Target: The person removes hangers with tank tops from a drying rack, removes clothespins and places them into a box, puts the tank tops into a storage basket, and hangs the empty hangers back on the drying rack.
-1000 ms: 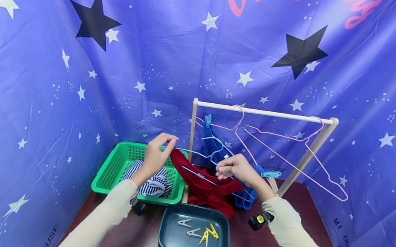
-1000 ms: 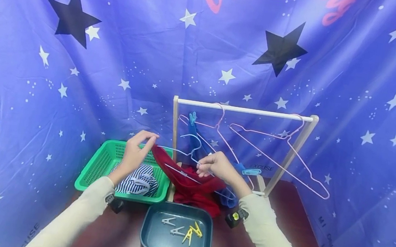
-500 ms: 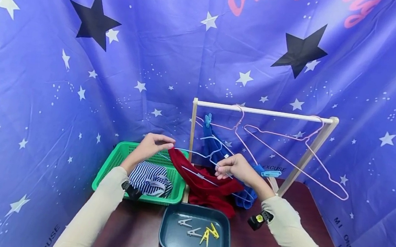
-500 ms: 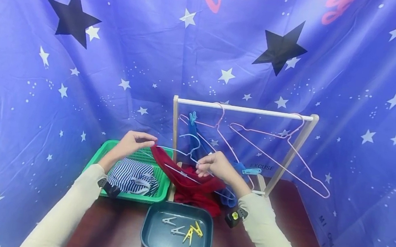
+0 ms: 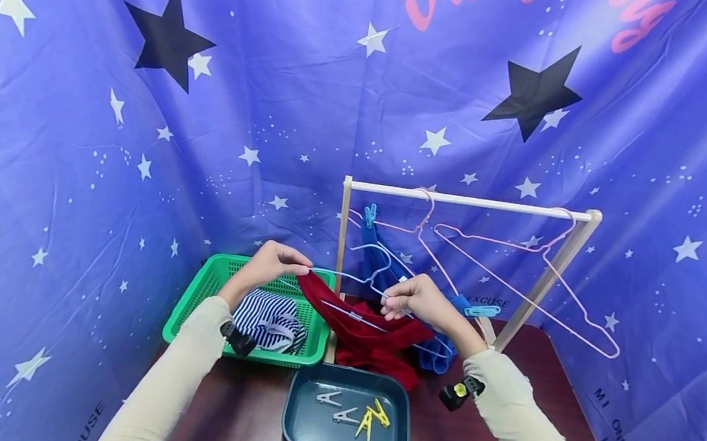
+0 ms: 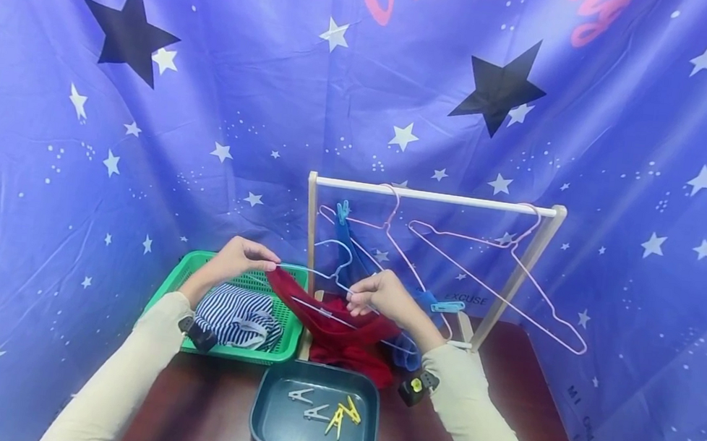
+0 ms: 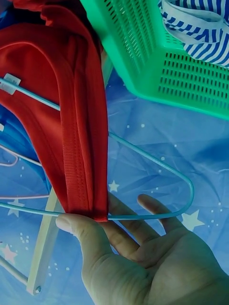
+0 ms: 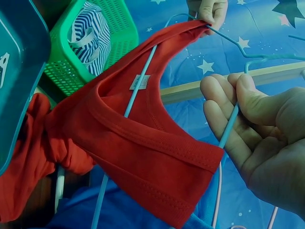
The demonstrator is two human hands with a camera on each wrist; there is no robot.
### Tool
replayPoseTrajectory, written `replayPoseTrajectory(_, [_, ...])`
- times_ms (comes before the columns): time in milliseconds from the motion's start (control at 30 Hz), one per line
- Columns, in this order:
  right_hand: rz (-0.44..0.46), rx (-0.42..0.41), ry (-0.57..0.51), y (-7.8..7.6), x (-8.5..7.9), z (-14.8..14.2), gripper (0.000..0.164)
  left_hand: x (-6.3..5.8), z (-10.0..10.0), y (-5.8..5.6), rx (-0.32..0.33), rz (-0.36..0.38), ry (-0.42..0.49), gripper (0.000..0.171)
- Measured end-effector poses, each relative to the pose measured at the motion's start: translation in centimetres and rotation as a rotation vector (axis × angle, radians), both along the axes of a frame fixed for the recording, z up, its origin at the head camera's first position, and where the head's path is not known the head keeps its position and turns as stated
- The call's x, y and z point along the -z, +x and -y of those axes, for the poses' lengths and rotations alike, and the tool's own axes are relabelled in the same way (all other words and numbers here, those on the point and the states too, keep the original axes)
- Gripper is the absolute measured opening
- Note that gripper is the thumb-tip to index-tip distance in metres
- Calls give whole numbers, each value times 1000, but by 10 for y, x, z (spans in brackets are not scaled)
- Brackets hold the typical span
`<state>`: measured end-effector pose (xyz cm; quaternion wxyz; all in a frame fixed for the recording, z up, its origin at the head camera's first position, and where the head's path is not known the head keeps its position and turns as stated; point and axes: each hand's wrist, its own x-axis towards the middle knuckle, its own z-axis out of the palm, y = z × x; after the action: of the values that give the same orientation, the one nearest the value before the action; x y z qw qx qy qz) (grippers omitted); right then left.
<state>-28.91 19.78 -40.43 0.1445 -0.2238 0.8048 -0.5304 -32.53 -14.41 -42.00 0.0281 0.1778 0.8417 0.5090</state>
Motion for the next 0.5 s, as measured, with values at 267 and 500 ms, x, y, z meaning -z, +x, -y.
replayPoseTrajectory(267, [-12, -4, 3, -1, 0, 1, 16, 6, 7, 0, -32, -35, -7, 15])
replayPoseTrajectory(500, [0, -10, -5, -1, 0, 2, 16, 11, 13, 0, -89, -68, -2, 14])
